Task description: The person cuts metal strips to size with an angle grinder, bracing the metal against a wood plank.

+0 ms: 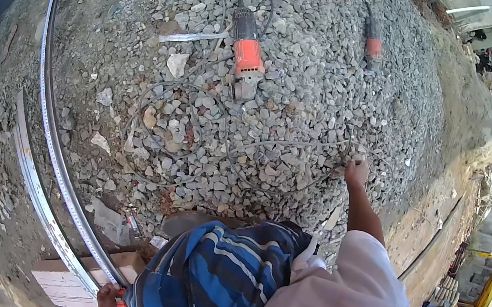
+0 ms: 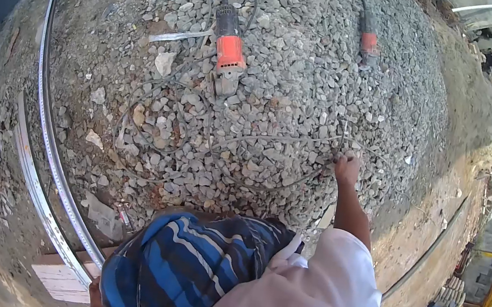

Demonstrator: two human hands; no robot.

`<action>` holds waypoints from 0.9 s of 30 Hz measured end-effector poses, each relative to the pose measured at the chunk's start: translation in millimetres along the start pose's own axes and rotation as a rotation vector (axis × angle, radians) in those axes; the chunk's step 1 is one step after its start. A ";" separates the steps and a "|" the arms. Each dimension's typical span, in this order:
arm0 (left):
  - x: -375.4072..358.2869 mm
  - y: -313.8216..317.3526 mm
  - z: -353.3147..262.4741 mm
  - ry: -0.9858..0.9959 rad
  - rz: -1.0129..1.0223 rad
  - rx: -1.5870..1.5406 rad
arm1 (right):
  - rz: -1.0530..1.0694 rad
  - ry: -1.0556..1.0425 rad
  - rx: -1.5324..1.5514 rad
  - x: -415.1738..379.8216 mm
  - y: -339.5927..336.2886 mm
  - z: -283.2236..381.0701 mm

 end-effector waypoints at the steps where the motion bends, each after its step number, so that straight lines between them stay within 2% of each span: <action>1: 15.0 -27.1 26.9 0.022 0.055 0.028 | 0.056 0.021 -0.025 -3.1 7.5 -8.7; 3: 11.9 -23.6 22.8 0.041 0.084 0.074 | 0.117 0.040 -0.049 -1.0 25.6 -22.0; 5: 6.0 -15.0 15.5 0.068 0.109 0.111 | 0.013 0.086 -0.042 10.5 35.3 -37.0; 7: -6.9 -0.2 2.2 -0.037 -0.066 -0.072 | -0.044 0.084 -0.044 11.6 7.9 2.0; 8: -5.0 -2.8 1.3 -0.036 -0.084 -0.084 | -0.100 0.080 -0.046 12.1 -4.4 25.3; 10: -4.9 -5.1 7.8 0.005 -0.052 0.026 | -0.024 0.037 -0.046 26.2 -13.3 66.7; 12: -19.6 14.1 -11.2 0.042 -0.064 0.068 | -0.001 0.027 -0.402 69.6 22.9 62.8; 14: -27.1 23.1 -16.8 0.027 -0.084 0.014 | -0.031 -0.003 -0.531 74.9 29.0 80.1; 15: -29.7 20.9 -12.5 0.034 -0.103 -0.004 | -0.032 -0.028 -0.520 82.7 32.7 90.5; 17: -31.0 16.4 -11.2 0.080 -0.091 -0.031 | -0.080 0.056 -0.177 102.4 33.4 81.4; 18: -31.0 17.9 -13.8 0.084 -0.092 -0.035 | -0.152 0.038 -0.019 135.6 66.1 61.2; 19: -31.7 20.1 -15.9 0.067 -0.104 -0.036 | -0.156 0.035 -0.014 123.2 44.9 90.5; 21: -34.2 21.9 -14.4 0.042 -0.113 -0.035 | -0.008 -0.114 -0.213 92.8 2.6 163.4; 23: -28.9 21.0 -15.5 0.047 -0.089 -0.032 | 0.032 -0.114 -0.283 86.5 -0.1 169.3; 25: -29.6 20.2 -20.9 0.048 -0.087 -0.020 | 0.164 0.059 -0.498 92.7 30.0 120.4; 26: -32.0 23.5 -23.6 0.047 -0.086 -0.017 | 0.383 0.086 -0.545 114.7 74.1 72.9; 27: -34.8 28.3 -27.3 0.047 -0.084 -0.016 | 0.383 0.091 -0.557 96.3 64.8 70.8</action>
Point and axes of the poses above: each hand's wrist, its own x-axis towards the middle knuckle, its own y-axis out of the palm, z = x × y, the point moved 8 cm from there along x, towards the middle knuckle, and after that the axes turned 9 degrees about -x, right-handed, at the moved point
